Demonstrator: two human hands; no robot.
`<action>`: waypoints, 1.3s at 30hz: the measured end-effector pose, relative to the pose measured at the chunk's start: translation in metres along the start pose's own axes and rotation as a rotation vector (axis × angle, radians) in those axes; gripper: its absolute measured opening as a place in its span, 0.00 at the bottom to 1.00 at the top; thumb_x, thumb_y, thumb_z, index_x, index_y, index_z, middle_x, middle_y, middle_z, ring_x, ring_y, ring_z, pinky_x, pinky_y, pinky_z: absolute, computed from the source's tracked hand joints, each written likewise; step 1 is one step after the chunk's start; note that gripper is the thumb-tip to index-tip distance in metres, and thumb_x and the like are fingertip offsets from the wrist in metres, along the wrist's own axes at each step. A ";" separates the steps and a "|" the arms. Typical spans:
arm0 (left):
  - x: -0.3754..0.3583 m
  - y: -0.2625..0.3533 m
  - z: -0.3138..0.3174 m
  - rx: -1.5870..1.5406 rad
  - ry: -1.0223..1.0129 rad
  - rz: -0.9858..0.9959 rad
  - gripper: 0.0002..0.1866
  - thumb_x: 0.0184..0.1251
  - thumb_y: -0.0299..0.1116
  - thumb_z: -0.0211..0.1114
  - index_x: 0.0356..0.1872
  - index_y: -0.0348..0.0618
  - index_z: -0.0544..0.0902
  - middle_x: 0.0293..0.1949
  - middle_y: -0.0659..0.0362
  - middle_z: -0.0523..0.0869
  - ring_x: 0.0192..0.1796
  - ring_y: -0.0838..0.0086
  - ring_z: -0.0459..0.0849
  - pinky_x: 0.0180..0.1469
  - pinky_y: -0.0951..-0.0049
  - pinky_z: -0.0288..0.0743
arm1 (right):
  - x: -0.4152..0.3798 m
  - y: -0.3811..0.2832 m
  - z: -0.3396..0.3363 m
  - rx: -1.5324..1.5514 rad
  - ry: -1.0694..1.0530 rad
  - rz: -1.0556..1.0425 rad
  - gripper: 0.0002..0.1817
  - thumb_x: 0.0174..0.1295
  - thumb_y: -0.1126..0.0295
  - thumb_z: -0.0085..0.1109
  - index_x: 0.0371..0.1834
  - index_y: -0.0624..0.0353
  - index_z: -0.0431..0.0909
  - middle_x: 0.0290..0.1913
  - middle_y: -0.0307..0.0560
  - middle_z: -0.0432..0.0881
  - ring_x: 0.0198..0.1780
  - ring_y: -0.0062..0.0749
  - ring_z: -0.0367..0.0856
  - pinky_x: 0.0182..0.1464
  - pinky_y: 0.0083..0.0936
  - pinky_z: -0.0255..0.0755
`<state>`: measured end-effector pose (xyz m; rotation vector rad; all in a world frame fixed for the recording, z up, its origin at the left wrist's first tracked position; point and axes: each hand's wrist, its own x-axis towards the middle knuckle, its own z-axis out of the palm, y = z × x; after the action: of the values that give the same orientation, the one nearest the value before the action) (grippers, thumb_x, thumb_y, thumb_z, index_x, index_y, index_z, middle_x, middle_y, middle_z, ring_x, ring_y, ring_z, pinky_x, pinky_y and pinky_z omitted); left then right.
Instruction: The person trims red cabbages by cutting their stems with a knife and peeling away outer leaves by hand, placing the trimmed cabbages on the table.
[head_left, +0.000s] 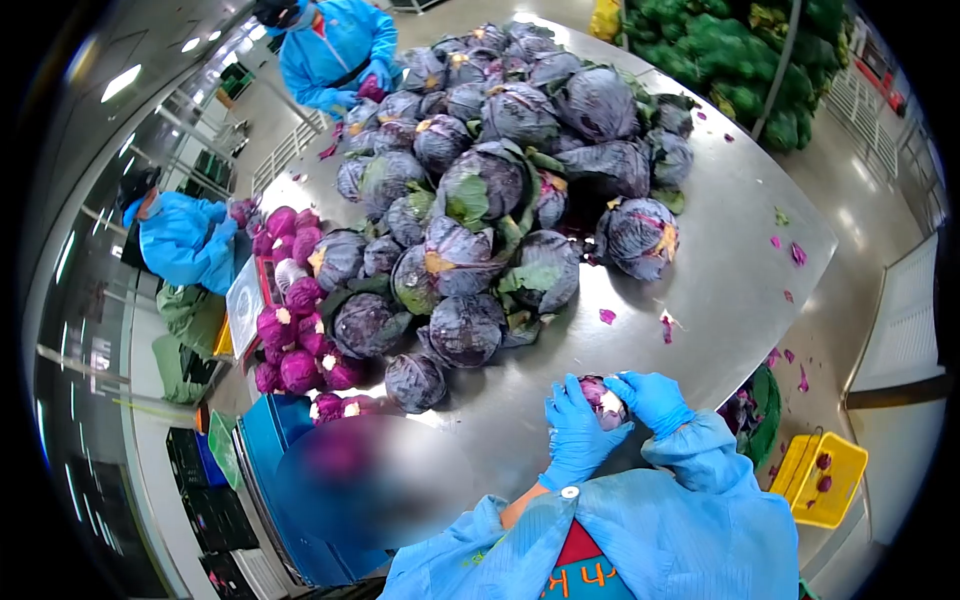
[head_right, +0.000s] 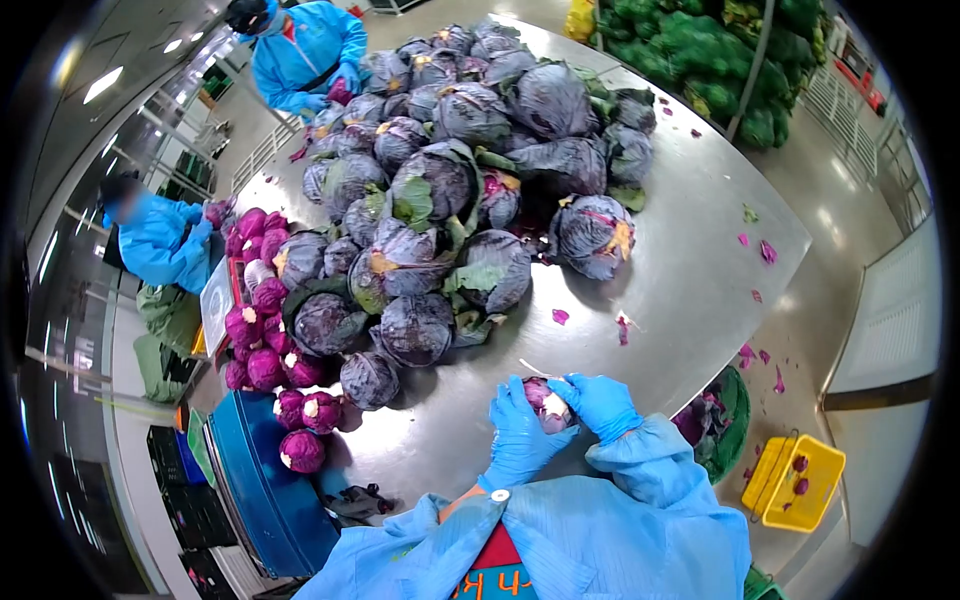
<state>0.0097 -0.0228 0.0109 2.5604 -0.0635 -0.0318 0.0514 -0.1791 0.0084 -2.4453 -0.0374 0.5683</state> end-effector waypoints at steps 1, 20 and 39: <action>0.001 0.000 0.000 0.014 0.019 -0.005 0.64 0.33 0.59 0.81 0.67 0.25 0.56 0.58 0.33 0.68 0.55 0.42 0.71 0.57 0.46 0.65 | 0.003 0.000 -0.001 -0.020 0.009 0.003 0.29 0.67 0.36 0.41 0.49 0.45 0.83 0.38 0.53 0.86 0.40 0.52 0.84 0.44 0.45 0.76; -0.015 -0.023 -0.004 -0.047 -0.016 0.153 0.65 0.33 0.55 0.83 0.68 0.27 0.55 0.62 0.34 0.65 0.62 0.40 0.68 0.65 0.48 0.62 | 0.051 0.057 0.031 0.102 0.146 0.166 0.36 0.63 0.32 0.44 0.36 0.58 0.81 0.32 0.60 0.83 0.37 0.57 0.83 0.42 0.45 0.74; -0.128 -0.066 -0.139 -0.315 -0.763 -0.248 0.19 0.63 0.40 0.68 0.53 0.46 0.83 0.38 0.52 0.85 0.37 0.61 0.82 0.45 0.66 0.77 | -0.136 0.004 -0.015 0.076 -0.463 -0.274 0.15 0.64 0.58 0.56 0.47 0.55 0.77 0.42 0.51 0.80 0.46 0.48 0.80 0.46 0.39 0.74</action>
<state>-0.1107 0.1149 0.0921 2.0909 -0.0263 -1.0218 -0.0658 -0.2126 0.0697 -2.1381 -0.5202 0.9739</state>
